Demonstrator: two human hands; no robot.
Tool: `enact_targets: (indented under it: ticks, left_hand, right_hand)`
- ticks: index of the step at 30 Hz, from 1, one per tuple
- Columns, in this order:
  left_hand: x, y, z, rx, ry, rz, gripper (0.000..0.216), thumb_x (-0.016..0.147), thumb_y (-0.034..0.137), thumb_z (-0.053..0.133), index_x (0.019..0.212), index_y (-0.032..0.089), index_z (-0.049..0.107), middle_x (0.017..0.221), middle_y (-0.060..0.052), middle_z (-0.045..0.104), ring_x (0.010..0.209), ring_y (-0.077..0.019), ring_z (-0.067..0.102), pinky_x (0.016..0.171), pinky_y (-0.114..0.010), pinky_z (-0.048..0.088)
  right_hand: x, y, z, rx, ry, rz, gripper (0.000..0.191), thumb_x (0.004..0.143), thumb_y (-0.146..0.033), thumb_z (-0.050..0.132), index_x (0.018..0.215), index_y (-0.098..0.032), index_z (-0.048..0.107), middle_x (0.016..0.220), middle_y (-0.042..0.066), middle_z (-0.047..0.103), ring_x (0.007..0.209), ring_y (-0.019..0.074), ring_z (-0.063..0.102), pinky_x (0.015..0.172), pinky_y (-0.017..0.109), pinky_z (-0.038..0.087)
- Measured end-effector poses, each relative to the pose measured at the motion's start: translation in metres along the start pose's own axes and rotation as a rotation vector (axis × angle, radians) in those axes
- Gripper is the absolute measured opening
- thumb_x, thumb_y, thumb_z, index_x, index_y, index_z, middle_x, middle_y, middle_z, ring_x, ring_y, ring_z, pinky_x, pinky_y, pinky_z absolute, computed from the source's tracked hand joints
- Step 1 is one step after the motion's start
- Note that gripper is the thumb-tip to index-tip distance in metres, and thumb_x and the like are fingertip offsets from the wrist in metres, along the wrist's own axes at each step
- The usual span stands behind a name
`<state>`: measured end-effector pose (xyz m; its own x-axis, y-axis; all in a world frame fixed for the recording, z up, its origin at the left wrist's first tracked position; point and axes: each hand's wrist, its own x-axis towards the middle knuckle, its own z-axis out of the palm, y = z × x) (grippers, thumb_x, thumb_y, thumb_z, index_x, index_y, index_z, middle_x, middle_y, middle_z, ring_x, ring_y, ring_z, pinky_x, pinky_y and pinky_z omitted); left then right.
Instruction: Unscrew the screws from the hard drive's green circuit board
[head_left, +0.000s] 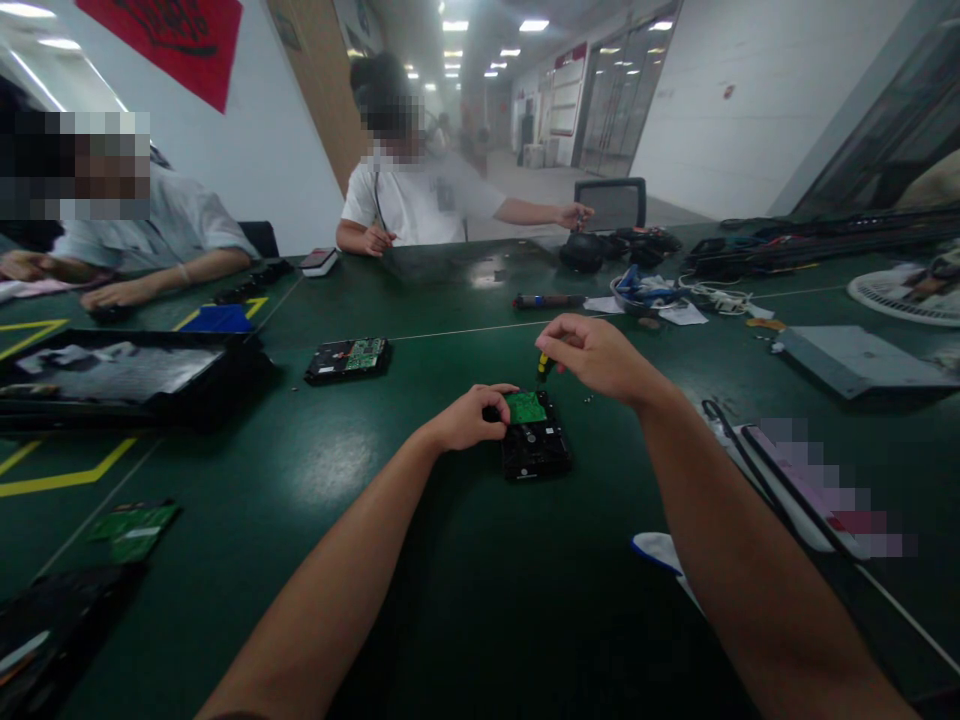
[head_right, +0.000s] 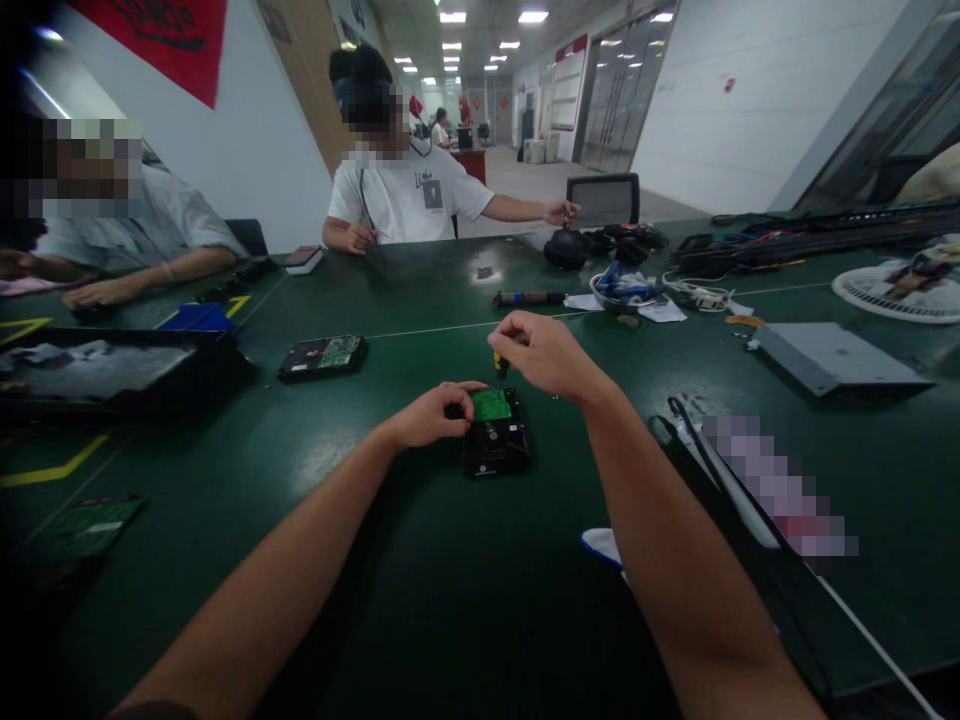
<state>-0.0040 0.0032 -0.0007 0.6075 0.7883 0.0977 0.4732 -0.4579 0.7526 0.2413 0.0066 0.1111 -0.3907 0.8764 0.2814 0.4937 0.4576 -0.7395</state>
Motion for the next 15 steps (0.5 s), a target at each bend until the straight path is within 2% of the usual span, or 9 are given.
enact_targets:
  ticks: [4, 10, 15]
  left_hand:
    - [0.0001, -0.0018, 0.0003, 0.002, 0.002, 0.007, 0.01, 0.076, 0.023, 0.072, 0.085, 0.02, 0.068, 0.152, -0.008, 0.055, 0.142, -0.03, 0.048, 0.121, -0.053, 0.029]
    - [-0.0006, -0.0006, 0.0, 0.014, -0.006, -0.008, 0.011, 0.077, 0.023, 0.072, 0.086, 0.021, 0.068, 0.153, -0.006, 0.054, 0.142, -0.0299, 0.048, 0.123, -0.053, 0.028]
    - [-0.0008, 0.0003, -0.0006, 0.005, -0.008, -0.02, 0.011, 0.076, 0.023, 0.072, 0.086, 0.021, 0.069, 0.154, -0.006, 0.053, 0.143, -0.0314, 0.047, 0.122, -0.054, 0.029]
  right_hand:
    - [-0.001, -0.0011, 0.0001, 0.012, -0.028, 0.009, 0.029, 0.098, -0.049, 0.06, 0.094, -0.022, 0.069, 0.082, 0.004, 0.07, 0.062, 0.0149, 0.061, 0.062, 0.032, 0.046]
    - [-0.0004, -0.0008, 0.0005, 0.015, -0.047, -0.006, 0.03, 0.102, -0.046, 0.051, 0.108, -0.024, 0.071, 0.076, 0.003, 0.068, 0.069, 0.0174, 0.062, 0.062, 0.031, 0.045]
    - [-0.0001, -0.0026, 0.0004, -0.002, 0.013, 0.006, 0.029, 0.094, -0.05, 0.064, 0.094, -0.021, 0.069, 0.085, 0.005, 0.072, 0.072, 0.0183, 0.063, 0.064, 0.032, 0.048]
